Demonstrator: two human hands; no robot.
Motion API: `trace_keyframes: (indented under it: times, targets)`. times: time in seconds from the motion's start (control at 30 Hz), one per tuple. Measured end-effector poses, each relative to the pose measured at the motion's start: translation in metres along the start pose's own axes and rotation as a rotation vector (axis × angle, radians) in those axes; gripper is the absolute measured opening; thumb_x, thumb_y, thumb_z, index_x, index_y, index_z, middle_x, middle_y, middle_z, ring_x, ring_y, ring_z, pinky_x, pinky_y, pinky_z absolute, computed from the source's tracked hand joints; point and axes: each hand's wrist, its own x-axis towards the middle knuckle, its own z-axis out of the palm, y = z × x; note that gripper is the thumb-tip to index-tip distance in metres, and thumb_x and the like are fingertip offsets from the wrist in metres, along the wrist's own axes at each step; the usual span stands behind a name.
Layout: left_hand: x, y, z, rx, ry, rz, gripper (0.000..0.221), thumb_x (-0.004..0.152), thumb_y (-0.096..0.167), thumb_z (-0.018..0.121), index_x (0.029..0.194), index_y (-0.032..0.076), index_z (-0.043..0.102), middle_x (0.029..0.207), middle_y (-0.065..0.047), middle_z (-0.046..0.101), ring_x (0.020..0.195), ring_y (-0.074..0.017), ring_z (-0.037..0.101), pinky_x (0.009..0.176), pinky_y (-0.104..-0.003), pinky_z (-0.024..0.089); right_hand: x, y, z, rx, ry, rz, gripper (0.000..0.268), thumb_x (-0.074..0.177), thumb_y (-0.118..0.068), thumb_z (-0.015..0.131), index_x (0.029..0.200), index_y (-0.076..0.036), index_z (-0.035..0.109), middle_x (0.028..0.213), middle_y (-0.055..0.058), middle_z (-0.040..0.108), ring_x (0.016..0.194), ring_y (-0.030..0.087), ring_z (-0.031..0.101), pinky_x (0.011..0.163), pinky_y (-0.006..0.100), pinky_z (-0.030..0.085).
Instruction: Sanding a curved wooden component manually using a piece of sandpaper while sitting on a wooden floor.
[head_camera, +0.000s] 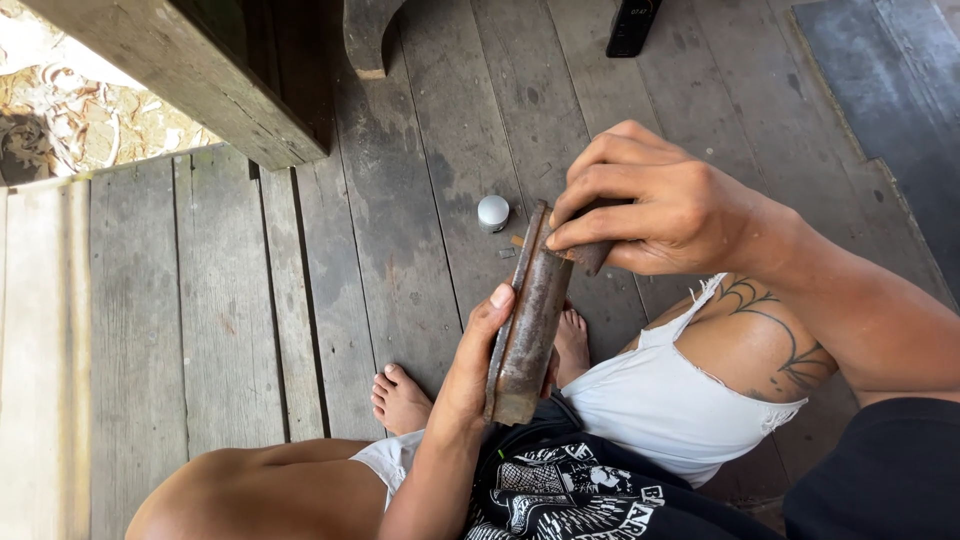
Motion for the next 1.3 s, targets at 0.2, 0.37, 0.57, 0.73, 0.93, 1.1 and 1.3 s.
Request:
trace_keyframes:
  times: [0.2,0.37,0.57,0.73,0.93,1.1,1.3]
  targets:
    - [0.002,0.003,0.003,-0.028,-0.038,-0.016,0.059,0.099,0.047,0.048,0.113,-0.009,0.061,0.058,-0.017,0.062,0.038,-0.0205,0.054,0.033,-0.029,0.04,0.0,0.003,-0.002,0.019,-0.032,-0.037,0.032,0.07,0.006,0.077,0.099,-0.007,0.077,0.102,0.003,0.069,0.097,0.025,0.06,0.092,0.039,0.045]
    - [0.006,-0.001,0.001,0.007,-0.009,-0.034,0.059,0.097,0.048,0.05,0.112,-0.009,0.061,0.06,-0.017,0.063,0.039,-0.0204,0.054,0.033,-0.029,0.042,-0.002,0.001,-0.006,0.045,-0.034,-0.026,0.032,0.072,0.007,0.077,0.1,-0.006,0.078,0.102,0.004,0.069,0.098,0.024,0.06,0.089,0.038,0.047]
    - [0.005,-0.001,0.007,0.036,-0.088,0.032,0.06,0.099,0.043,0.049,0.122,-0.012,0.058,0.08,-0.017,0.066,0.052,-0.0168,0.06,0.043,-0.026,0.046,-0.006,-0.001,-0.006,0.114,-0.065,0.027,0.031,0.072,0.011,0.073,0.099,-0.003,0.077,0.103,0.007,0.068,0.097,0.026,0.061,0.082,0.036,0.049]
    - [0.009,0.0,0.008,0.127,-0.107,0.058,0.077,0.096,0.047,0.049,0.15,-0.008,0.044,0.105,-0.017,0.066,0.069,-0.0142,0.062,0.054,-0.024,0.049,-0.009,0.003,0.0,0.132,-0.073,0.073,0.025,0.074,0.01,0.076,0.096,-0.002,0.077,0.1,0.008,0.069,0.094,0.024,0.063,0.078,0.032,0.052]
    - [0.004,0.011,0.011,0.352,-0.113,0.148,0.082,0.094,0.05,0.043,0.15,-0.01,0.043,0.117,-0.017,0.063,0.1,-0.0203,0.055,0.09,-0.031,0.039,-0.011,0.008,0.0,-0.097,-0.082,0.044,0.028,0.069,0.012,0.074,0.095,0.001,0.079,0.1,0.011,0.071,0.097,0.029,0.063,0.095,0.045,0.052]
    - [0.005,0.011,0.008,0.33,-0.124,0.14,0.07,0.096,0.046,0.043,0.141,-0.007,0.05,0.109,-0.013,0.064,0.094,-0.0167,0.055,0.085,-0.028,0.042,-0.005,0.007,0.013,-0.224,-0.106,-0.07,0.011,0.087,-0.008,0.078,0.096,-0.001,0.077,0.103,0.011,0.071,0.098,0.028,0.064,0.095,0.045,0.054]
    - [0.004,0.007,0.004,0.148,-0.13,0.081,0.077,0.098,0.046,0.043,0.155,-0.006,0.039,0.077,-0.011,0.065,0.055,-0.0119,0.058,0.046,-0.024,0.044,0.011,0.009,0.013,-0.182,-0.084,-0.108,0.008,0.088,-0.002,0.072,0.095,-0.003,0.075,0.099,0.006,0.072,0.094,0.025,0.064,0.094,0.044,0.049]
